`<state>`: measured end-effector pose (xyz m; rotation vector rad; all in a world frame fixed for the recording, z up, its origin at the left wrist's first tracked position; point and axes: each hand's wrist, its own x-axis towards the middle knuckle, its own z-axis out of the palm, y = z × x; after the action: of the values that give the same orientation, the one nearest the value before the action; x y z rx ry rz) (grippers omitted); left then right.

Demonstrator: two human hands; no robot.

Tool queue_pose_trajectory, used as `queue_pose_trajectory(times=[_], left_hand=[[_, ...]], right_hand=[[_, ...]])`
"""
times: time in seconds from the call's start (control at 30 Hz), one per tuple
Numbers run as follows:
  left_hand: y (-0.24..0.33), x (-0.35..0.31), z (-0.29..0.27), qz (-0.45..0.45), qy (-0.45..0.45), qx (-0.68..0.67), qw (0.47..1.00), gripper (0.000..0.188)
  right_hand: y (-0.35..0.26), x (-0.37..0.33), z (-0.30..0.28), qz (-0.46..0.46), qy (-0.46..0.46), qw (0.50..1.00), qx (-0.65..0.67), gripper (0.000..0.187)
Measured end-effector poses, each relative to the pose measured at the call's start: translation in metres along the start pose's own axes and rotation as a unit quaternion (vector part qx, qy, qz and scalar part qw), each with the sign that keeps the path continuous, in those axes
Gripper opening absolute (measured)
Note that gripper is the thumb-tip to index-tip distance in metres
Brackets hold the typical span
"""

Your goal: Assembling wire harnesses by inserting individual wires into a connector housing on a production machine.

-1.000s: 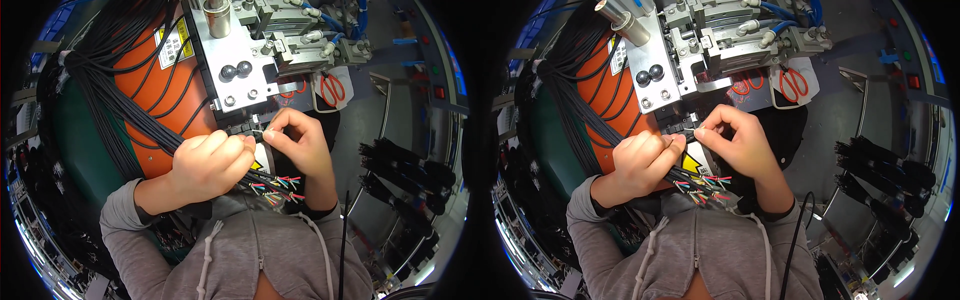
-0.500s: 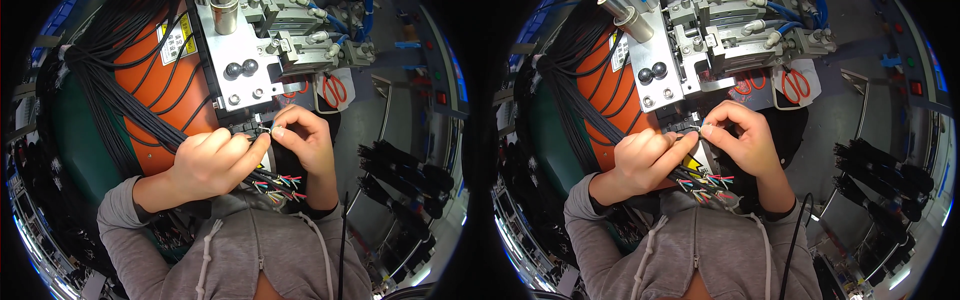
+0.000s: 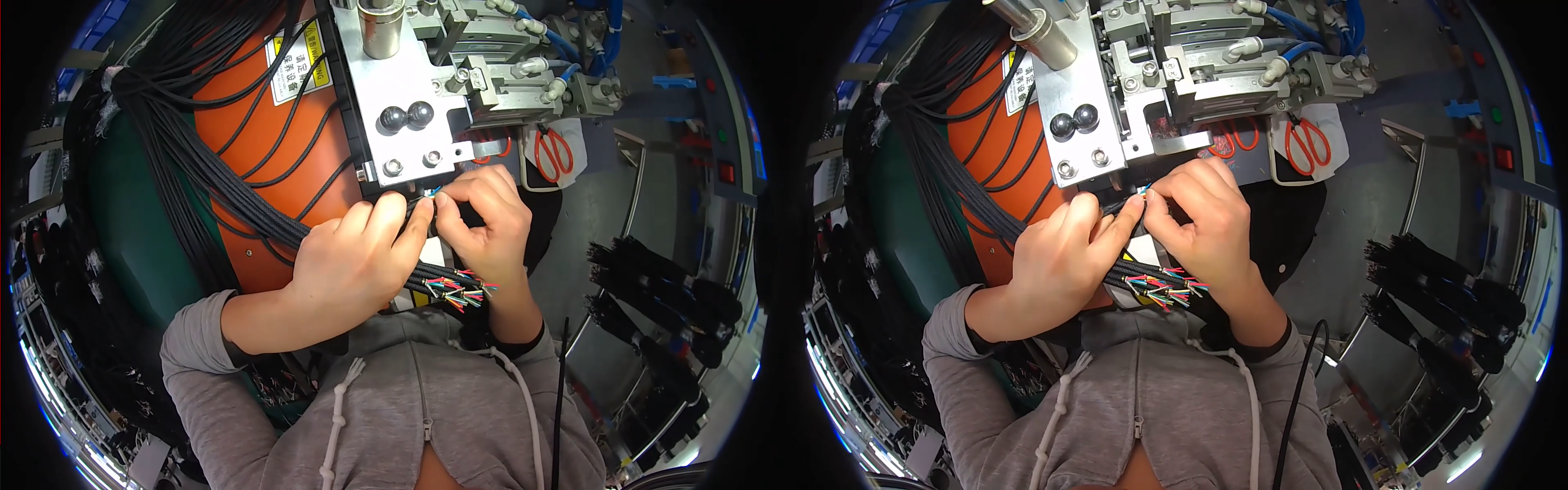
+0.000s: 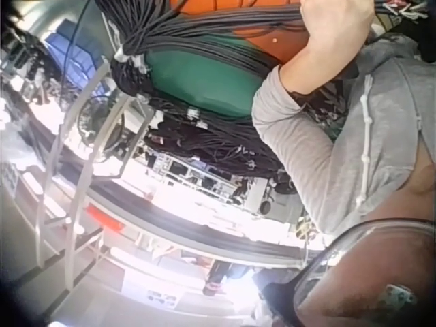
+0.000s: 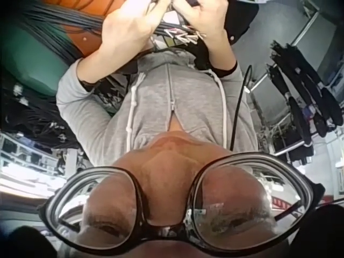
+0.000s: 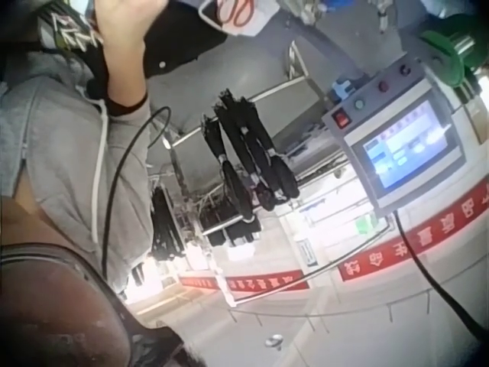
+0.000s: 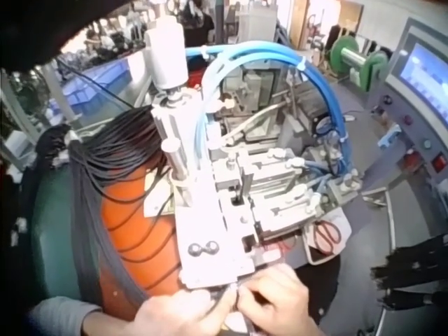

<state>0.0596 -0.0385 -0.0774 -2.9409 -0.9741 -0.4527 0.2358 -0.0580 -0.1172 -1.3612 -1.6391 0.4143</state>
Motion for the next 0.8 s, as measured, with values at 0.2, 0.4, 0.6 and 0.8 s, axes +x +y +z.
queue_pose_trajectory(times=[0.2,0.4,0.6,0.8], left_hand=[[-0.006,0.003,0.001,0.014,0.044,-0.025,0.999,0.035],[-0.008,0.006,0.003,-0.007,0.076,-0.079,0.994,0.036],[-0.005,-0.002,-0.002,-0.01,0.055,-0.031,0.998,0.026],[-0.006,-0.007,-0.005,-0.05,0.035,-0.03,0.998,0.021]], right_hand=[[0.012,-0.009,0.01,0.154,0.014,0.978,0.137,0.007],[0.009,-0.015,0.012,0.252,-0.002,0.952,0.175,0.007],[0.003,-0.01,0.013,0.192,0.047,0.964,0.18,0.008],[0.02,-0.006,-0.017,-0.078,-0.094,0.955,0.271,0.014]])
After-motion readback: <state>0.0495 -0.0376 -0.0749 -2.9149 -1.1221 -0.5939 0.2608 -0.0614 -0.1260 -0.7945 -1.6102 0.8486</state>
